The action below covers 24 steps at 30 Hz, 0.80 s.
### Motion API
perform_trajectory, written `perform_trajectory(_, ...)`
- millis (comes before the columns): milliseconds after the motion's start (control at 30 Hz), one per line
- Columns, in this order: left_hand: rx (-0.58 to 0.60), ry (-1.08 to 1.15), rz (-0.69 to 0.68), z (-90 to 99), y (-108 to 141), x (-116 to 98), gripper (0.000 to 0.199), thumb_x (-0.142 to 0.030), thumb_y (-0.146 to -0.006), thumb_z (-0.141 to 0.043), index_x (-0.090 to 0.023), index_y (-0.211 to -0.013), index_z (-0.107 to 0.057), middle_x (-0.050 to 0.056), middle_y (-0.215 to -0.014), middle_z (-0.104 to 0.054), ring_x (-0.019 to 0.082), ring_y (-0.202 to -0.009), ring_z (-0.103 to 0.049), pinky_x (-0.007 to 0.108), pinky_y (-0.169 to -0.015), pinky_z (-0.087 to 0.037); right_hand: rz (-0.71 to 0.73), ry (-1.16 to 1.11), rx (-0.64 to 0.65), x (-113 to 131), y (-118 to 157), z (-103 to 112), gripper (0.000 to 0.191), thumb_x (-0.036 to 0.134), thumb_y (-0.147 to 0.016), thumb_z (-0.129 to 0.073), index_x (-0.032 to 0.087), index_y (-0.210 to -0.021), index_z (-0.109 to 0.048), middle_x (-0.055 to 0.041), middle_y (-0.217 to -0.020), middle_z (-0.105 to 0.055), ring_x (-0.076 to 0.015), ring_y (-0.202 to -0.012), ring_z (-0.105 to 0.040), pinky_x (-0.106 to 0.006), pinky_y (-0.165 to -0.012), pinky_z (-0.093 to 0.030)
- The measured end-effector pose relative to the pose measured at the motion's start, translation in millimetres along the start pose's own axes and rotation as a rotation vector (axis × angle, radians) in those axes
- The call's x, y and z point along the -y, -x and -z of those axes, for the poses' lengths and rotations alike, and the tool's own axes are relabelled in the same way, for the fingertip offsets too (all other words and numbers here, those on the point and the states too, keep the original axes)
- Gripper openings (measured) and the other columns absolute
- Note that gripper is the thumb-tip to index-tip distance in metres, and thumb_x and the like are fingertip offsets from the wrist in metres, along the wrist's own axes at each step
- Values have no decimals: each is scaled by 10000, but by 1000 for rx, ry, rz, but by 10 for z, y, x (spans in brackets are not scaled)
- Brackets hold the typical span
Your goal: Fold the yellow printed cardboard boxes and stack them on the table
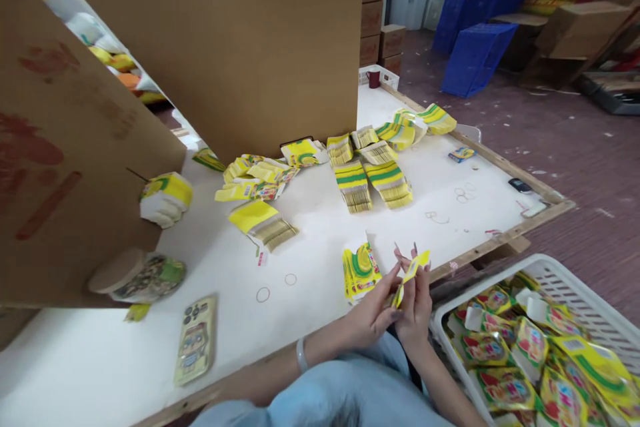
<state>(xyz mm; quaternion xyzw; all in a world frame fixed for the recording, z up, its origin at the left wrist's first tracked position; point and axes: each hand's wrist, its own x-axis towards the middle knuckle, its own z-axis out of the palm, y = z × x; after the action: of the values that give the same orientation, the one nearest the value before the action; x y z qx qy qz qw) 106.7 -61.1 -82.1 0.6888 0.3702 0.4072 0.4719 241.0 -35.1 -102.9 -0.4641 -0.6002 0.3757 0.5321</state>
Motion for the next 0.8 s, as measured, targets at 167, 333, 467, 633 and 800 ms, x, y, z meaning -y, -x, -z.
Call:
perform_trajectory(167,-213,-29,224,-41,69,-79,652,-684,-1035,-355,-182,-1349,-628,177,-1214,-729,322,-1091,-681,522,-1044,-540,-210,17,-98,102,111,61,456,592,-987,-584,191,-1141,-740,-138,-1078,-820,-290,-978,-779,-386,-828,-634)
perform_trajectory(333,-326,83,366,-87,232,-90,581,-680,-1024,-423,-181,-1183,-675,131,-1000,-754,262,-874,-683,425,-879,-593,-300,-80,-32,186,232,62,382,563,-957,-667,193,-1047,-693,-15,-663,-725,-192,-556,-683,-274,-511,-564)
perform_trajectory(467,-410,305,382,-115,390,-112,650,-652,-1001,-534,-218,-1483,-497,112,-1032,-760,230,-871,-705,364,-831,-592,-249,-214,2,183,398,109,457,460,-988,-651,250,-1383,-558,-62,-910,-804,-241,-816,-813,-336,-683,-674)
perform_trajectory(633,-345,281,350,-43,480,-79,655,-634,-977,-606,-202,-1463,-523,30,-798,-678,137,-650,-558,257,-639,-464,-160,-94,35,226,415,291,242,406,-926,-726,242,-1100,-756,-102,-1040,-824,-271,-888,-820,-370,-757,-697)
perform_trajectory(800,-161,294,306,56,395,-54,559,-672,-940,-639,-158,-1158,-668,9,-748,-610,103,-602,-466,228,-581,-380,-132,-37,194,324,369,365,224,403,-992,-617,251,-907,-759,-33,-834,-791,-200,-667,-741,-297,-601,-642)
